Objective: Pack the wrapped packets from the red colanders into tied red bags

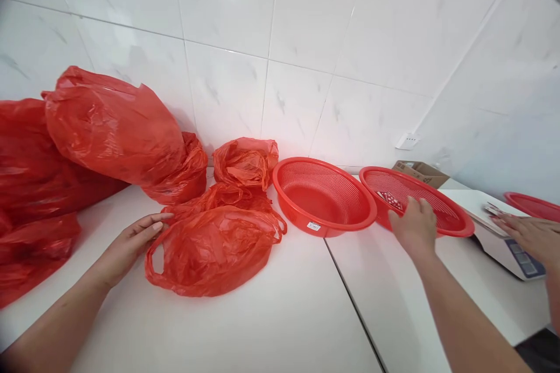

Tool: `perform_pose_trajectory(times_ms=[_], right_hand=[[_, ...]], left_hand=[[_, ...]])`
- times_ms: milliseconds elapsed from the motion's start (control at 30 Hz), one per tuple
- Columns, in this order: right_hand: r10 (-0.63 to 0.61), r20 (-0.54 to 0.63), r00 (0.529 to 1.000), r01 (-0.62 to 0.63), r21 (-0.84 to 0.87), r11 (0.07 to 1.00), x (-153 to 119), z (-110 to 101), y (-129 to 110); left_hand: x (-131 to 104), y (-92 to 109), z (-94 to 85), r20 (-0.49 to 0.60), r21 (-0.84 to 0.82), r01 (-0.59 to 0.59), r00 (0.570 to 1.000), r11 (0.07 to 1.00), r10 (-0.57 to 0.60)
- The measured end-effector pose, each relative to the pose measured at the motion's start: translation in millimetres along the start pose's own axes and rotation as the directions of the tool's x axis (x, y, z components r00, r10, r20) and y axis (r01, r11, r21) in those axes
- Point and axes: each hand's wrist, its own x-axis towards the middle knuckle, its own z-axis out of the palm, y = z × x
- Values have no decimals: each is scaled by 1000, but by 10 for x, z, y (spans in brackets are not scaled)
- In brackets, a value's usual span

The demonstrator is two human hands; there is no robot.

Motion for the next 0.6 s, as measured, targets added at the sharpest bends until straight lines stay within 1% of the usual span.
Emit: perform_pose_trajectory(times_ms=[33, 100, 133, 167, 200, 233, 300, 333, 400, 433, 500, 567, 600], right_hand=[[14, 47, 999, -11, -61, 998, 105, 39, 178], [38, 129, 991, -17, -160, 987, 241, 96, 465], [38, 165, 986, -6, -193, 981, 276, 109, 564], [39, 208, 977, 8, -219, 976, 292, 111, 632], [37, 252, 967, 26, -242, 970, 292, 102, 672], [30, 292, 956, 51, -265, 963, 279, 85, 687], [10, 339, 941, 104, -316, 943, 228, 31, 668], [-8, 342, 940, 131, -338, 932, 194, -3, 643], [-45, 337, 940, 174, -364, 915, 117, -80, 585], [-56, 344, 937, 188, -366, 911, 77, -122, 556], [-80, 376, 923, 218, -342, 914, -9, -209, 500], [-95, 403, 910, 233, -308, 922, -111, -293, 457], [-92, 408, 908, 229, -301, 926, -177, -331, 443]], left_hand=[[-8, 32, 31, -80, 70, -55, 995, 996, 60], [-35, 123, 128, -222, 225, -142, 956, 964, 193], [-56, 182, 196, -264, 289, -169, 932, 942, 248], [-81, 248, 278, -279, 336, -189, 916, 923, 289], [-110, 317, 370, -265, 368, -208, 911, 906, 317], [-140, 388, 472, -231, 391, -227, 914, 892, 334], [-202, 520, 691, -118, 404, -257, 937, 878, 329], [-232, 577, 804, -49, 392, -260, 952, 883, 302], [-288, 669, 1026, 95, 344, -233, 972, 910, 213], [-313, 704, 1131, 166, 310, -208, 973, 928, 163], [-352, 758, 1327, 294, 230, -149, 953, 962, 78], [-369, 794, 1501, 386, 140, -76, 922, 987, 16], [-365, 806, 1581, 411, 91, -32, 912, 995, -8]])
